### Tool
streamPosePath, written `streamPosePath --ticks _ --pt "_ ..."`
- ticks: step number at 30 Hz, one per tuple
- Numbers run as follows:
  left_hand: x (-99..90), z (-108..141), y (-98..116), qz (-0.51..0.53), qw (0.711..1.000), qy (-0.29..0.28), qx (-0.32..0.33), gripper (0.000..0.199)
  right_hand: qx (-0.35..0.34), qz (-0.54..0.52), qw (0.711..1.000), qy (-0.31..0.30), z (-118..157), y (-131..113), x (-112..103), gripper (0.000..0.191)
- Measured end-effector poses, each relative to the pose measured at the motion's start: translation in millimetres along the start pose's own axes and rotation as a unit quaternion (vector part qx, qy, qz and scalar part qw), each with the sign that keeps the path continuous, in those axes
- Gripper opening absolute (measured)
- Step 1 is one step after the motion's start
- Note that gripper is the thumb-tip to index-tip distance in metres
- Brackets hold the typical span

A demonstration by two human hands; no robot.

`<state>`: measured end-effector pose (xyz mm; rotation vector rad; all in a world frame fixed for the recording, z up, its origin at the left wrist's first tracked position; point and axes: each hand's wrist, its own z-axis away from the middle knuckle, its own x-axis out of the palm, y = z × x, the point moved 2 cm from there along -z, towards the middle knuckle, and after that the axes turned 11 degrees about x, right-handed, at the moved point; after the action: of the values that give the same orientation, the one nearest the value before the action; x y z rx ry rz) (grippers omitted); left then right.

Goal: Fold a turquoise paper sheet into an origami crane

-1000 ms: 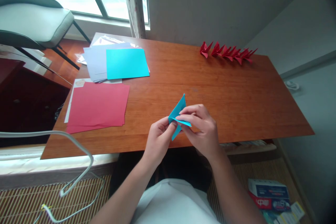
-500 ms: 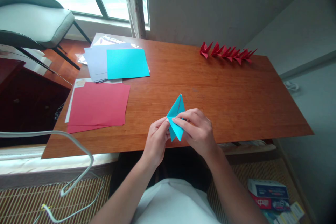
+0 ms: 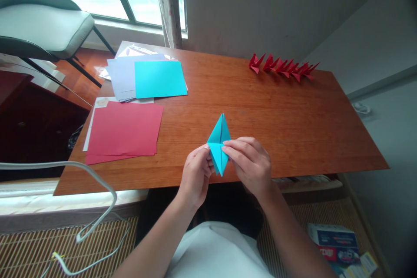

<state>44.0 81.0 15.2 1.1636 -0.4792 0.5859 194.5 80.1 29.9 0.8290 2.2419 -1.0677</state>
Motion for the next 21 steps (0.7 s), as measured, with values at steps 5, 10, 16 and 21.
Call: streamPosePath --ticks 5,10,16,21 --pt "-3.0 -1.2 1.0 0.003 0.999 -0.034 0.014 0.035 -0.001 0.011 0.999 -0.033 0.6 -2.7 -1.8 0.05" --pt "0.5 -2.0 4.7 -0.066 0.995 -0.069 0.031 0.02 0.02 -0.051 0.998 -0.028 -1.8 -10.4 -5.0 0.035" --pt "1.2 -0.2 2.1 -0.064 0.995 -0.071 0.03 0.028 0.311 -0.227 0.923 0.025 0.2 -3.1 7.0 0.02" --pt "0.9 2.7 2.0 -0.136 0.982 -0.106 0.078 0.026 0.331 -0.297 0.895 -0.031 -2.1 -0.8 18.5 0.007"
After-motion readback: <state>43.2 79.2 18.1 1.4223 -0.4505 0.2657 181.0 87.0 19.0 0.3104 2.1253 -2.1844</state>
